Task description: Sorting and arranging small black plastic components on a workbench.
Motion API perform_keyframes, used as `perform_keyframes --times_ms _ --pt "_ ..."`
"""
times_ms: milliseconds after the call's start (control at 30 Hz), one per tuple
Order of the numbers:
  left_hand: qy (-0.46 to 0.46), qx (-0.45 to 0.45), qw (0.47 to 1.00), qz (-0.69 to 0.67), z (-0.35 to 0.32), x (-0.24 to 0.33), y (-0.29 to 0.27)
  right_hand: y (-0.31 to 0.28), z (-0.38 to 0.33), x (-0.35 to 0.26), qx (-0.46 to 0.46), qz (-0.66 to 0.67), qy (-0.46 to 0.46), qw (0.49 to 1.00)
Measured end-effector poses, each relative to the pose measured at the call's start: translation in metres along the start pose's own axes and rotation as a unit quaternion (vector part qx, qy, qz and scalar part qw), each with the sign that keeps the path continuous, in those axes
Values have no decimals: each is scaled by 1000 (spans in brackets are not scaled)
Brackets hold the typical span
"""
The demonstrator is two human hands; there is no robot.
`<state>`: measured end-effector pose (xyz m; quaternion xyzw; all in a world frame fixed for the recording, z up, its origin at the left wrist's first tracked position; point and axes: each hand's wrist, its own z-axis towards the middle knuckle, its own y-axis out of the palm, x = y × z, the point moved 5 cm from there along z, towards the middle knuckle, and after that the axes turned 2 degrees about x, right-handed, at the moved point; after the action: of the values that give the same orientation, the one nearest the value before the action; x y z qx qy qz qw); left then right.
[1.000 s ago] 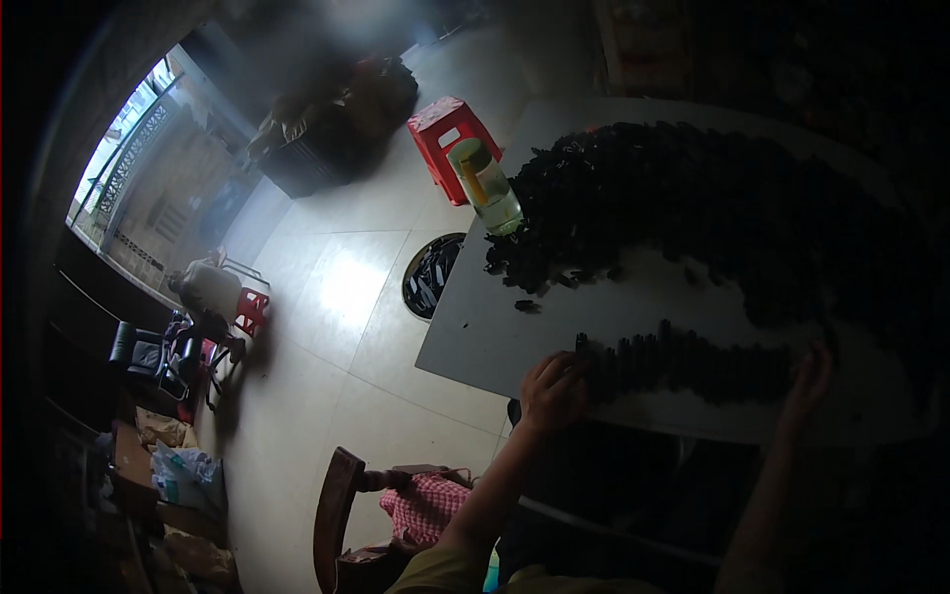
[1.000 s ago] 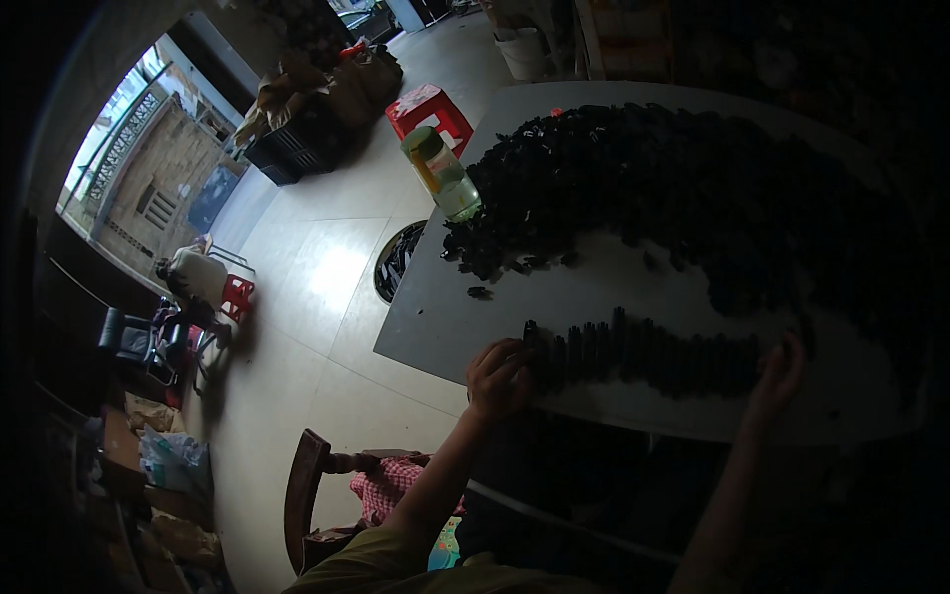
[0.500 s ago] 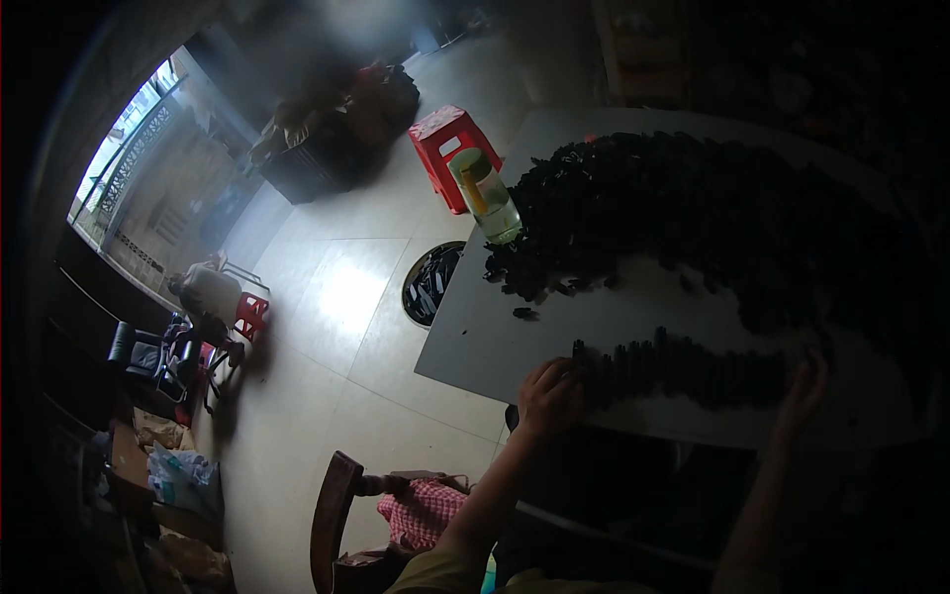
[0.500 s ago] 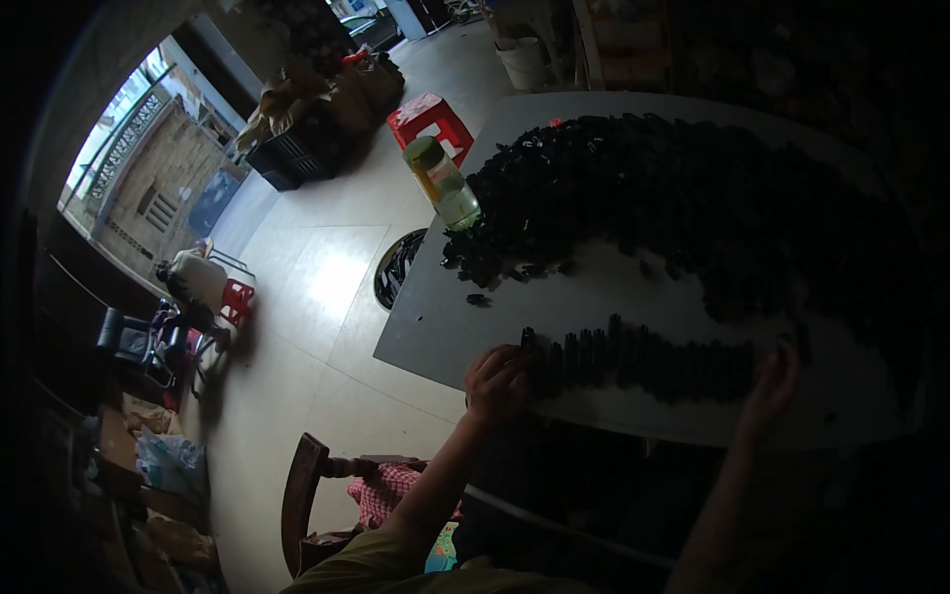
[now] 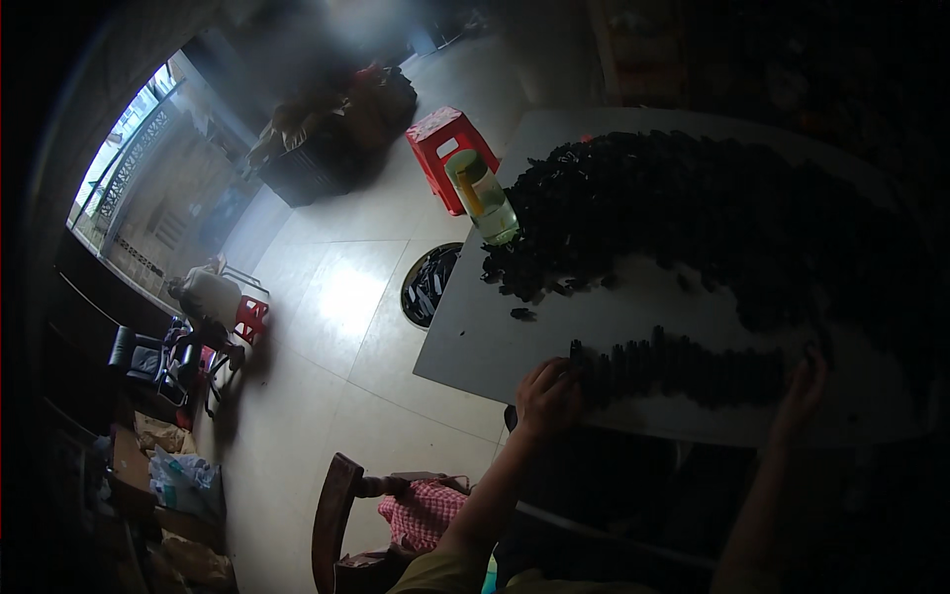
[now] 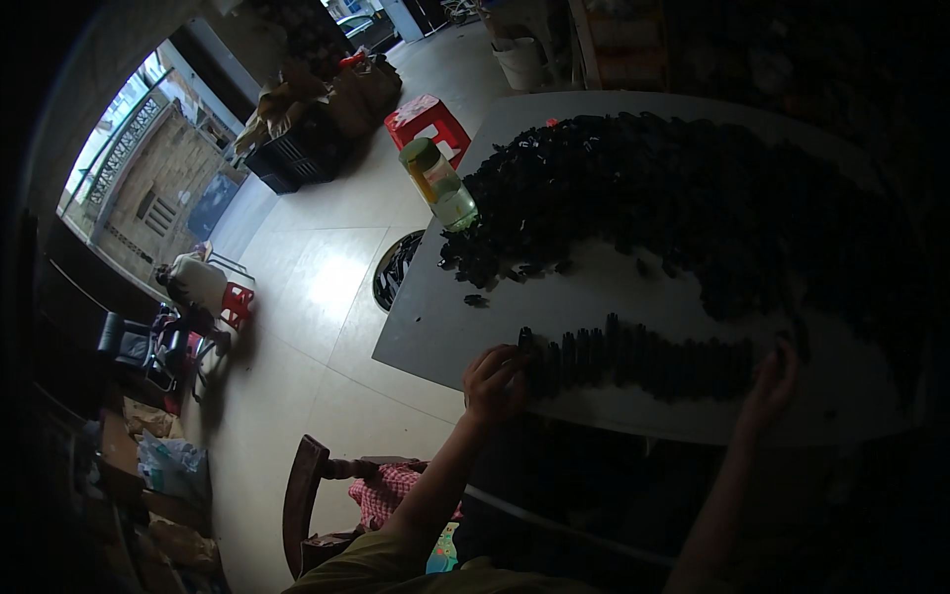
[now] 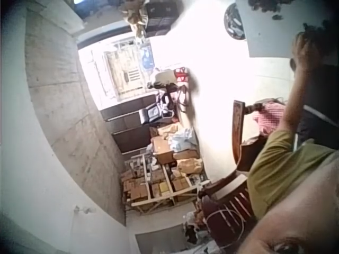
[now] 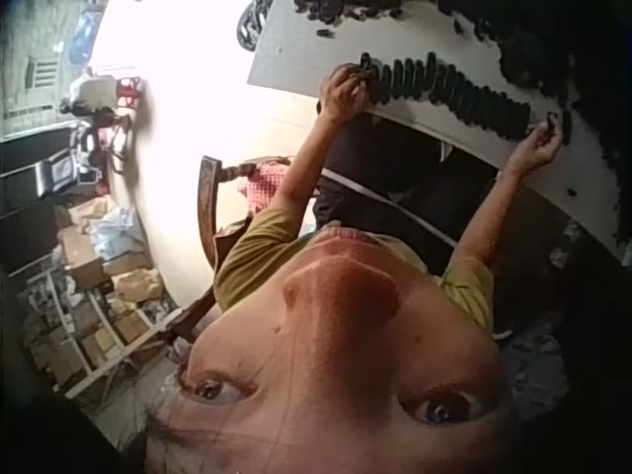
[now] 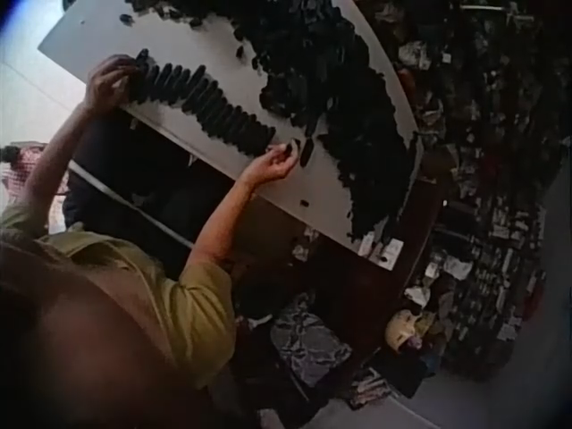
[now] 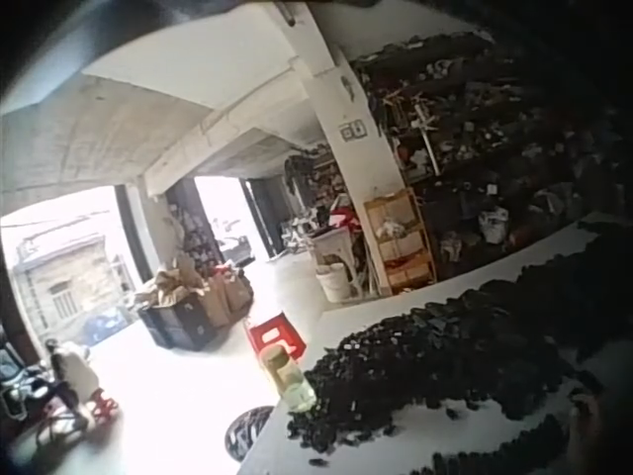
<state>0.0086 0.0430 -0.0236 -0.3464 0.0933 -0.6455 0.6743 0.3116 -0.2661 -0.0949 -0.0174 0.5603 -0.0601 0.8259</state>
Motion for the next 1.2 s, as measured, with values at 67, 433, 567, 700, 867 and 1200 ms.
perform_keyframes --times_ms 67,433,567,700,867,1200 --pt "-3 1 1000 -5 1 -1 0 1 0 -3 5 7 -13 1000" --pt "-2 1 1000 -1 1 0 0 0 -1 -1 11 9 -18 1000" --pt "-5 2 1000 -9 0 0 0 -2 0 0 1 5 -11 1000" --pt "-12 -5 1000 0 -2 -2 1 2 -2 -7 -3 5 -22 1000" --pt "-5 1 1000 -3 -1 -2 1 -1 -1 -1 -7 9 9 1000" --pt "-10 -7 1000 -5 -1 -1 1 1 -3 -4 18 44 -17 999"
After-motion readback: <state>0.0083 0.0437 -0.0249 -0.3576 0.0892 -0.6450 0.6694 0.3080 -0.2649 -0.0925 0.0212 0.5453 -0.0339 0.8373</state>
